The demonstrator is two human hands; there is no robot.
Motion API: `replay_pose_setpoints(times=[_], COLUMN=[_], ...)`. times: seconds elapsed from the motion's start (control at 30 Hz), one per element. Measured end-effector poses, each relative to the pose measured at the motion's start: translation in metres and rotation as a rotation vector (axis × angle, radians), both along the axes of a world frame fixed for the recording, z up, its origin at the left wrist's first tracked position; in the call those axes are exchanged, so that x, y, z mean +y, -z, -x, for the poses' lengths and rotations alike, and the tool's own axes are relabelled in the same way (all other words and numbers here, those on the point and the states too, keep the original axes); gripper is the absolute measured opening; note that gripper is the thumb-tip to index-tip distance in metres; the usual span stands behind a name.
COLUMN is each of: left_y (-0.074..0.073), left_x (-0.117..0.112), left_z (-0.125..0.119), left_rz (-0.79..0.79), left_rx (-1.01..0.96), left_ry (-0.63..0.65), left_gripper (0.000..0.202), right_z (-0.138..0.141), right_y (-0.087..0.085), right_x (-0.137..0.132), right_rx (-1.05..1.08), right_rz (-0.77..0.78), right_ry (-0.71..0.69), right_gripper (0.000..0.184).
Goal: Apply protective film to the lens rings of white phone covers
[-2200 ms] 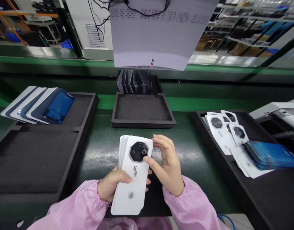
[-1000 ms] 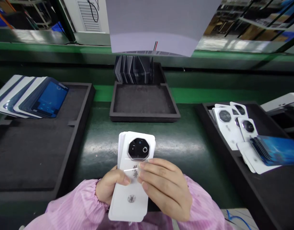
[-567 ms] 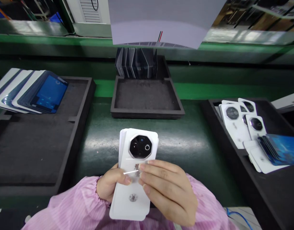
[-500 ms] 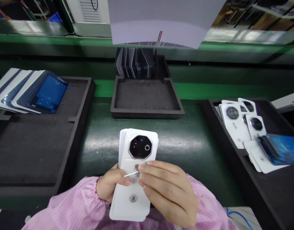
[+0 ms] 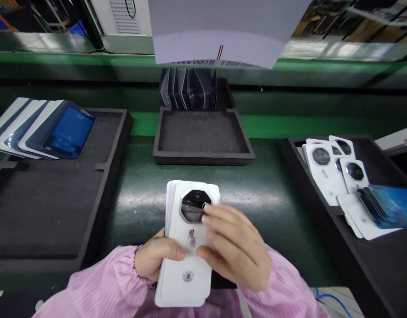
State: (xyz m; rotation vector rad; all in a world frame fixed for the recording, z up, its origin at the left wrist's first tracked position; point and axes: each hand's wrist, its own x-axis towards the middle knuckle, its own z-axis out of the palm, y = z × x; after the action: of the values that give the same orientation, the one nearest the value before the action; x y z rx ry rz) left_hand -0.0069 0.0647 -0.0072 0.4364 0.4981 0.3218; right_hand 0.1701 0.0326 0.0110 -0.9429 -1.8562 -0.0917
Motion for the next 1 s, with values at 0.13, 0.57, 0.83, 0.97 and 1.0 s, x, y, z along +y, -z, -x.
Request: replay_pose_setpoints(times=[0.13,0.57,0.83,0.97,1.0], left_y=[-0.014,-0.018,-0.022,-0.019,-0.019], left_x=[0.004,0.01,0.008,0.005,0.004], left_z=[-0.005,0.002,-0.002,-0.004,-0.005], left_rz=[-0.023,-0.016,0.015,0.009,-0.004], left_rx=[0.033,-0.047,-0.071,0.091,0.137], left_ry=[0.038,0.014,-0.052,-0.029,-0.035], left_gripper=[0.044,0.051,0.046,0.042,0.038], right_z=[-0.005,-0.08,-0.025,-0.017,-0.018], right_y=[0.006,0.022,0.05,0.034,0.03], right_x=[0.005,0.039,0.05,0.039,0.036], right_rx=[0.227,1.183,0.419,0.431,0.467], right_rz=[0.463,0.317,0.687,0.419,0.376], right_ry=[0.136,0.597,0.469,0.365,0.276], right_gripper=[0.075,0.031,0.02,0.017,0.014])
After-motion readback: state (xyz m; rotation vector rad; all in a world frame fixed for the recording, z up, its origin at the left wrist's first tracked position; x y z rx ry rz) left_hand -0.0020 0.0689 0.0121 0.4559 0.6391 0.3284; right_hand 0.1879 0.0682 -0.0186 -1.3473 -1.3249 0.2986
